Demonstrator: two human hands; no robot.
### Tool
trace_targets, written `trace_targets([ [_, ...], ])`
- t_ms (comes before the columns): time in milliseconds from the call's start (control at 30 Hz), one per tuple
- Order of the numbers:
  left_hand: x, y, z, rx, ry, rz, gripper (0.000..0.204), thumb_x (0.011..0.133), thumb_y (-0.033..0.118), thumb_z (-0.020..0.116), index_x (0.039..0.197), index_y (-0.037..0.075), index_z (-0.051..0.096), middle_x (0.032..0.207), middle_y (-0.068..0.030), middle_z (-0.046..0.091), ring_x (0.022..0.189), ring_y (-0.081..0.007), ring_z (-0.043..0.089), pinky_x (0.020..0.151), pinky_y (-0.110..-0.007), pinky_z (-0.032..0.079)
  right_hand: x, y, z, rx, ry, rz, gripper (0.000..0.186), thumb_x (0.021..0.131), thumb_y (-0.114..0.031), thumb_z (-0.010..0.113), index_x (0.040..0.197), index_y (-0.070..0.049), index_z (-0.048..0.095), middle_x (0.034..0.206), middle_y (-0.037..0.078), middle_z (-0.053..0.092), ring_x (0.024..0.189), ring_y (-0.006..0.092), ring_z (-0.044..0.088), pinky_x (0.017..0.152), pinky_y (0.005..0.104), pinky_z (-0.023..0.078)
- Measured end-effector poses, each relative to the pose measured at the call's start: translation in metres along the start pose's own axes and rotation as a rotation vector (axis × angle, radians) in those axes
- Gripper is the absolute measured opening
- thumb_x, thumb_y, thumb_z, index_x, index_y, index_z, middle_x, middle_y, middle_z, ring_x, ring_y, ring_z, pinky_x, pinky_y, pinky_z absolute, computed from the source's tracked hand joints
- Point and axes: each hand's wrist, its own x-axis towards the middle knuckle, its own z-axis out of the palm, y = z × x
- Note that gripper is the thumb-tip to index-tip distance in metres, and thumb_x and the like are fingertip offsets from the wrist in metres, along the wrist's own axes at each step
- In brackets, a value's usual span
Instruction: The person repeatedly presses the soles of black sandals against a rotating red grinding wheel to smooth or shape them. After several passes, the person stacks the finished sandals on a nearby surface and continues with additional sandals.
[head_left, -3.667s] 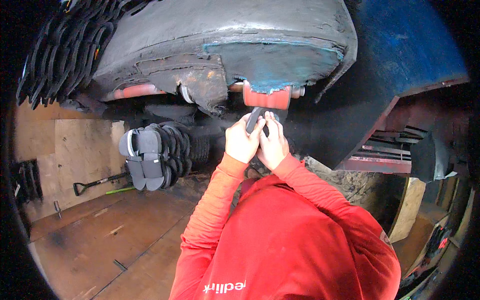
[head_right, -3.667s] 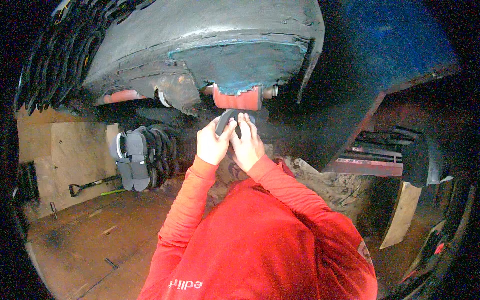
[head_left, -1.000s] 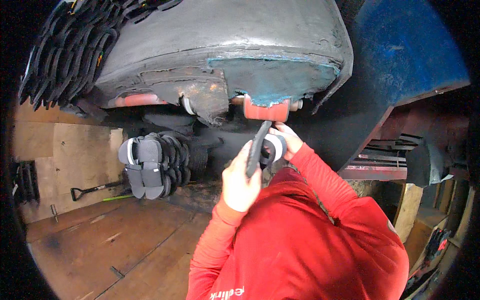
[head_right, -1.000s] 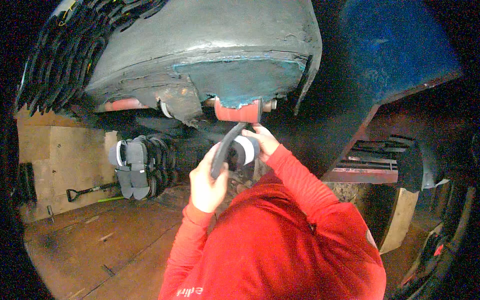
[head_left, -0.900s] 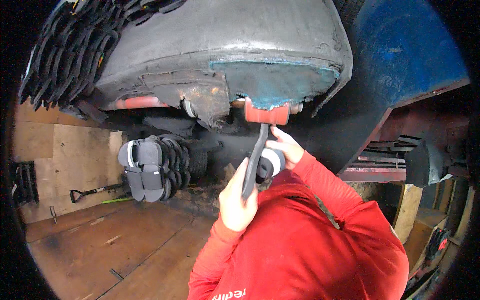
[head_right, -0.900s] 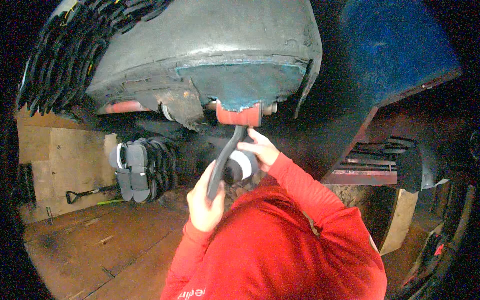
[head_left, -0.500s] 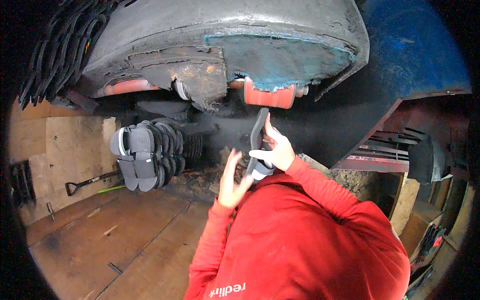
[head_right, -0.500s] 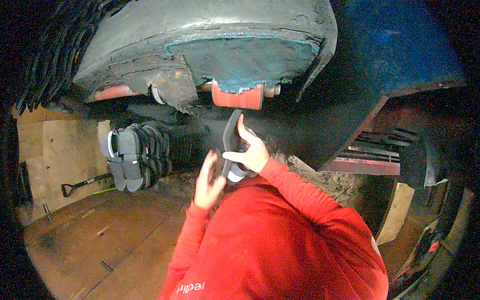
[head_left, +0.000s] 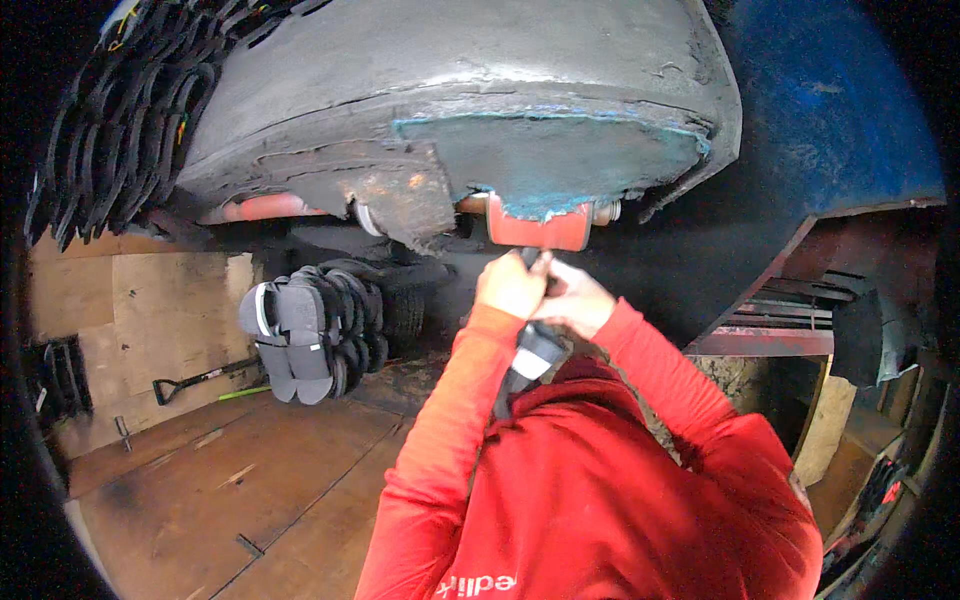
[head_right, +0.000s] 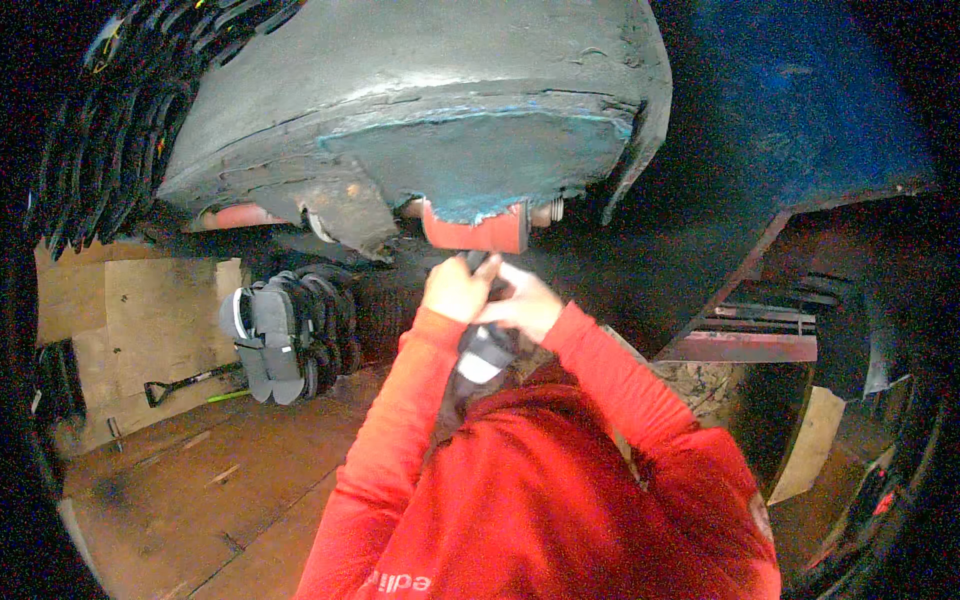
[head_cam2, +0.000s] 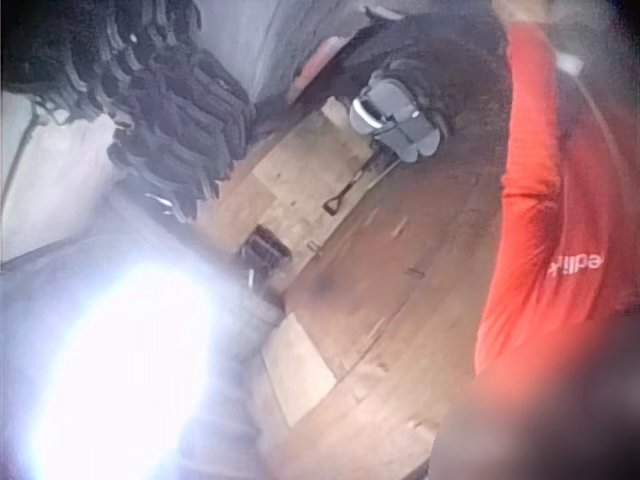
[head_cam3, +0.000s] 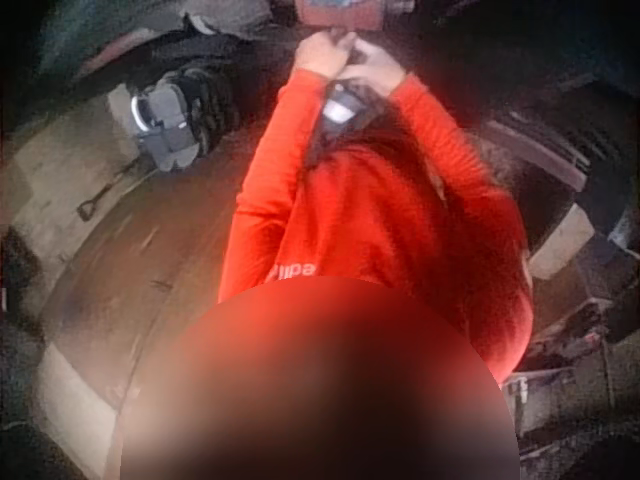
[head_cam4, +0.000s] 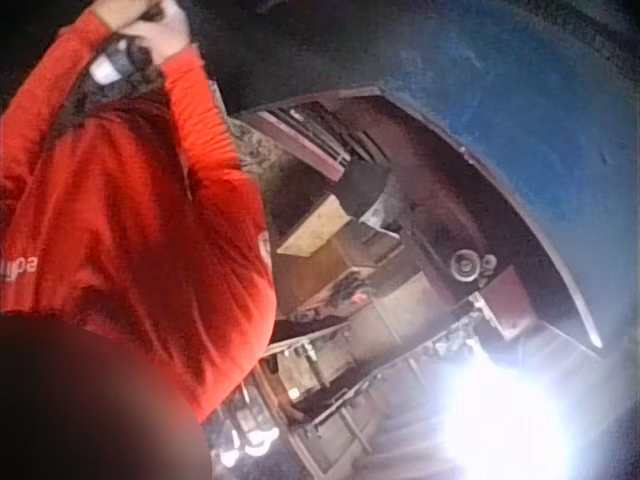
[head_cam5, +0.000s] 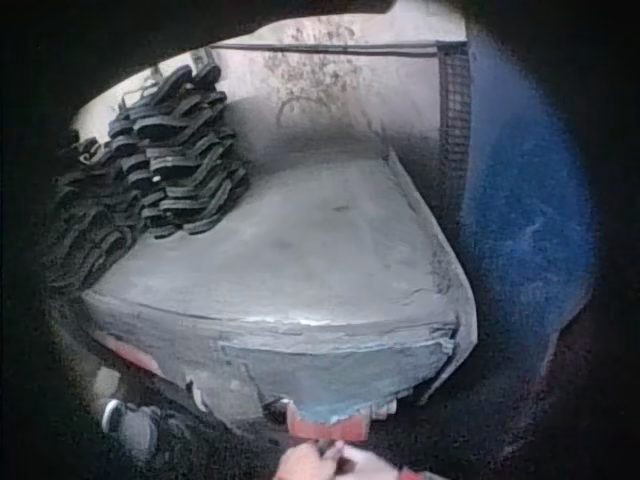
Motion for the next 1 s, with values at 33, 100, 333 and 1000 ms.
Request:
trace_targets([
  [33,0.004,0.000,0.005,-0.024,0.042,0.037,0.060,0.089,0.052,0.065,0.092,-0.008,0.070,0.088,-0.0324,0.068,0.091,-0.0477,0.068,0.080,-0.051,0.054,0.001,-0.004,-0.004,-0.019,-0.004,0.006,0.075,0.078,0.010,0.072,0.145,-0.006,0.041,0.130,0.010,0.059,0.121,0.0216,0.059,0.099,0.0371,0.053],
  [100,0.000,-0.007,0.014,-0.118,0.060,0.040,0.056,0.091,0.048,0.066,0.102,-0.006,0.070,0.088,-0.0312,0.069,0.091,-0.0465,0.069,0.079,-0.048,0.055,-0.001,-0.003,-0.008,-0.127,0.005,-0.035,0.076,0.078,0.011,0.071,0.146,-0.005,0.042,0.131,0.010,0.059,0.122,0.0217,0.059,0.100,0.0376,0.053],
  [333,-0.046,-0.031,0.025,-0.500,0.257,0.290,0.053,0.095,0.025,0.070,0.135,-0.006,0.055,0.119,-0.0235,0.069,0.112,-0.0258,0.069,0.095,-0.035,0.053,-0.016,0.039,-0.002,-0.671,0.176,-0.368,0.067,0.077,-0.005,0.077,0.140,-0.010,0.054,0.145,0.024,0.051,0.133,0.0347,0.052,0.109,0.0374,0.043],
  [1000,-0.021,0.004,-0.005,-0.119,0.267,0.298,0.046,0.092,0.042,0.069,0.091,-0.005,0.069,0.081,-0.0273,0.069,0.076,-0.0419,0.071,0.067,-0.045,0.056,-0.013,0.038,0.006,-1.124,0.471,-0.347,0.069,0.075,-0.022,0.079,0.139,-0.015,0.056,0.117,0.032,0.061,0.097,0.0489,0.065,0.084,0.0494,0.056],
])
